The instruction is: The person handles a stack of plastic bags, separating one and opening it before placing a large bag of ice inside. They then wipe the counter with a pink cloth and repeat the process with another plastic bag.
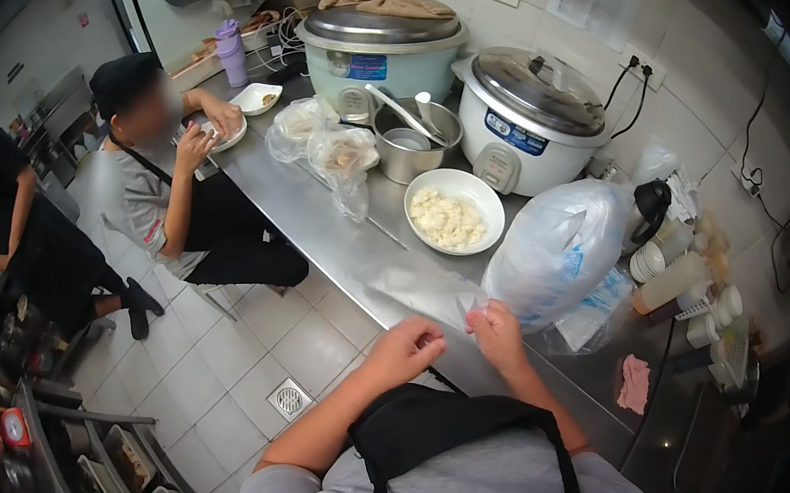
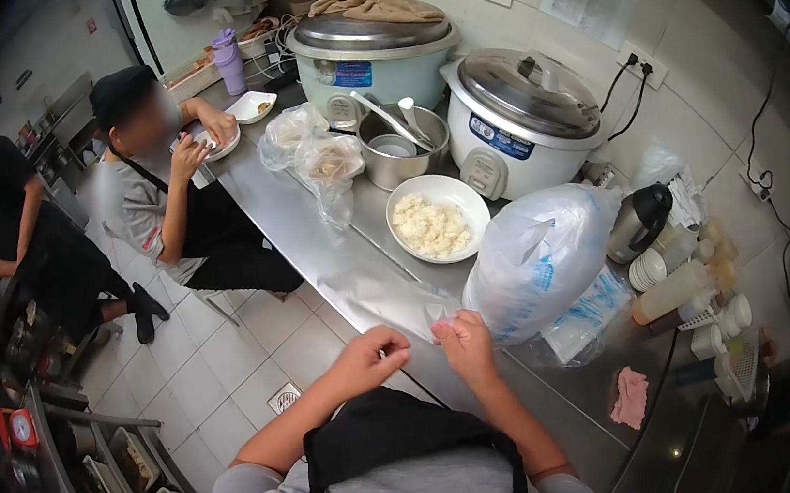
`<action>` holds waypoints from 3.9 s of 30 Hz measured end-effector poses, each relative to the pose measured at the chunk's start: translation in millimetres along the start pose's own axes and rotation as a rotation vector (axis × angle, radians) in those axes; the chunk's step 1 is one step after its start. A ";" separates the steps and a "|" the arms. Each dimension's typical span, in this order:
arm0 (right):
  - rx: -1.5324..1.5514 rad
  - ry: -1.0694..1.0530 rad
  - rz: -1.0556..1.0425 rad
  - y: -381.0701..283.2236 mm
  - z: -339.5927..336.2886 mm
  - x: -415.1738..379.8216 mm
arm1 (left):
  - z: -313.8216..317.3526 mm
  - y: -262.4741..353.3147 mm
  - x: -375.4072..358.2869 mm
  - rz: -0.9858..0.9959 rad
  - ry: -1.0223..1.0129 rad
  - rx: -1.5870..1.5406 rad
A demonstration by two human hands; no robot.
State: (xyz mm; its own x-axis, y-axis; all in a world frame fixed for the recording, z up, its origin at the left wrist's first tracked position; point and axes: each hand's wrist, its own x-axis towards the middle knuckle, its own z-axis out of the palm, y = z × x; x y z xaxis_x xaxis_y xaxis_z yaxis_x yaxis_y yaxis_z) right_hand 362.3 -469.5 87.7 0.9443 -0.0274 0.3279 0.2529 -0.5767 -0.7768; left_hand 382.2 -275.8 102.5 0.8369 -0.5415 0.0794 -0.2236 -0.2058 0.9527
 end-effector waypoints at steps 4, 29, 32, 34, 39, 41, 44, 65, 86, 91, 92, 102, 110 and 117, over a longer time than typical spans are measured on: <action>0.187 -0.025 0.070 -10.3 16.3 4.2 | 23.4 -14.6 2.9 0.196 0.263 0.120; 1.004 -0.811 0.490 -4.6 22.4 16.7 | -87.4 -19.3 -23.5 -0.272 0.178 -0.515; 0.927 -0.855 0.435 -33.7 23.1 22.1 | -92.4 -30.7 -23.8 -0.151 0.013 -0.636; 0.767 -0.838 0.447 -36.8 26.8 20.8 | -94.1 -26.2 -24.7 -0.175 -0.037 -0.578; 0.719 -0.554 0.579 -24.7 40.6 13.4 | -101.9 -17.5 -35.4 -0.210 -0.030 -0.608; 0.650 -0.531 0.595 -22.4 41.5 12.3 | -102.8 -23.9 -42.2 -0.184 0.002 -0.647; 0.668 -0.468 0.610 -22.0 43.1 11.4 | -98.1 -27.9 -52.6 -0.006 -0.244 -1.139; 0.680 -0.326 0.481 -22.6 84.7 -14.5 | -29.1 -49.6 -27.7 -0.030 0.285 -0.491; 1.009 -0.641 0.254 -32.0 74.8 9.1 | -90.2 -14.8 11.8 -0.119 -0.433 -0.591; 1.038 -0.651 0.684 -25.0 53.7 -4.0 | -87.6 -26.1 23.6 -0.119 -0.427 -0.520; 0.896 -0.672 0.763 -23.0 50.6 -5.3 | -84.5 -25.0 25.6 -0.086 -0.427 -0.442; 1.501 -0.132 0.313 -38.1 -45.7 -5.8 | -106.4 24.9 38.3 -0.108 -0.742 -0.209; 1.399 0.106 -0.061 -53.2 -131.4 -3.6 | -33.0 57.1 100.0 0.033 -0.353 -0.854; 1.223 -0.292 -0.133 26.8 -242.3 113.4 | 50.8 138.9 166.6 0.334 -0.765 -1.686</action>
State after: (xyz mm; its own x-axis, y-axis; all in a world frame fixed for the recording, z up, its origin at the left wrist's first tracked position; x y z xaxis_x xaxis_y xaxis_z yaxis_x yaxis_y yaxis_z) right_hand 425.2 -686.0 234.3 0.8686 0.2433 0.4318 0.2307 0.5726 -0.7867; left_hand 465.2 -436.0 233.2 0.3882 -0.6811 0.6208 0.7502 0.6248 0.2164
